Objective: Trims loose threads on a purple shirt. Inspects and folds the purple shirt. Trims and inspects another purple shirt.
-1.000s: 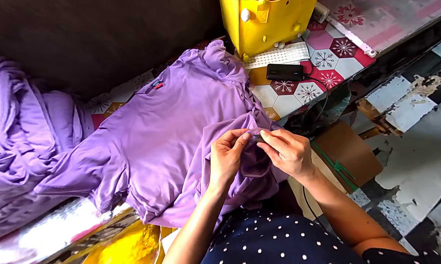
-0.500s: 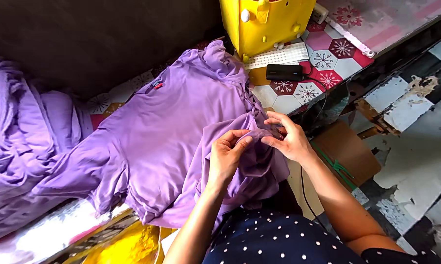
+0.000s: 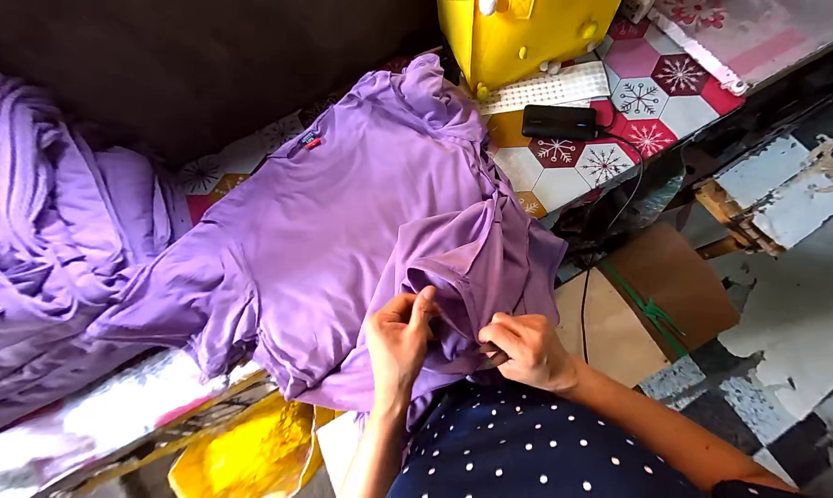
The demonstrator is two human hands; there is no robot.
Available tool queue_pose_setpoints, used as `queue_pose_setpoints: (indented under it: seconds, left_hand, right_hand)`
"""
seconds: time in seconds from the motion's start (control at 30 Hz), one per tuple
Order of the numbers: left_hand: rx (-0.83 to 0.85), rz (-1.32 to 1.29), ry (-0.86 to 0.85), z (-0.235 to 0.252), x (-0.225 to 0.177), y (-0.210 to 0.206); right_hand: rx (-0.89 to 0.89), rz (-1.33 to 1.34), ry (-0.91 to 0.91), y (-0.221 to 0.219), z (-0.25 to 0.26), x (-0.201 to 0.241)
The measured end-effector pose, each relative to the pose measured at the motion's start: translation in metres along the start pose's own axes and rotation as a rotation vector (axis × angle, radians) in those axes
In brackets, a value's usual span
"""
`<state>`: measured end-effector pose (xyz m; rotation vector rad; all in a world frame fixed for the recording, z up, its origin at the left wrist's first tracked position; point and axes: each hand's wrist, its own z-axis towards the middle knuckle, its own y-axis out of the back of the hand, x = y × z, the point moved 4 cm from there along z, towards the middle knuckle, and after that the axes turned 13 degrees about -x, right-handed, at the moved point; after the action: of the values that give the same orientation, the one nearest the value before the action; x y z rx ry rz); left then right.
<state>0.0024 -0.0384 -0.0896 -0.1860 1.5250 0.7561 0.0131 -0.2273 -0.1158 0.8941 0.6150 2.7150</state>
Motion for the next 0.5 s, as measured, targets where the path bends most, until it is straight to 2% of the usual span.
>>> queue_pose_setpoints:
  seconds: [0.1,0.2,0.23,0.33,0.5]
  left_hand:
    - [0.126,-0.028,0.171,0.002,0.004,-0.016]
    - [0.080,-0.228,0.320,0.009,0.017,-0.028]
    - [0.050,-0.285,0.318,0.008,0.018,-0.030]
    - [0.013,-0.394,0.305,0.002,0.016,-0.030]
    - [-0.008,-0.433,0.304,-0.004,0.013,-0.031]
  right_hand:
    - [0.058,0.014,0.035,-0.009,-0.006,-0.002]
    - [0.187,0.100,-0.108,-0.010,-0.005,-0.010]
    - [0.169,0.167,-0.218,-0.006,0.000,-0.013]
    - [-0.083,0.257,-0.476,0.002,0.023,-0.017]
    - [-0.121,0.113,-0.512,-0.028,0.039,-0.030]
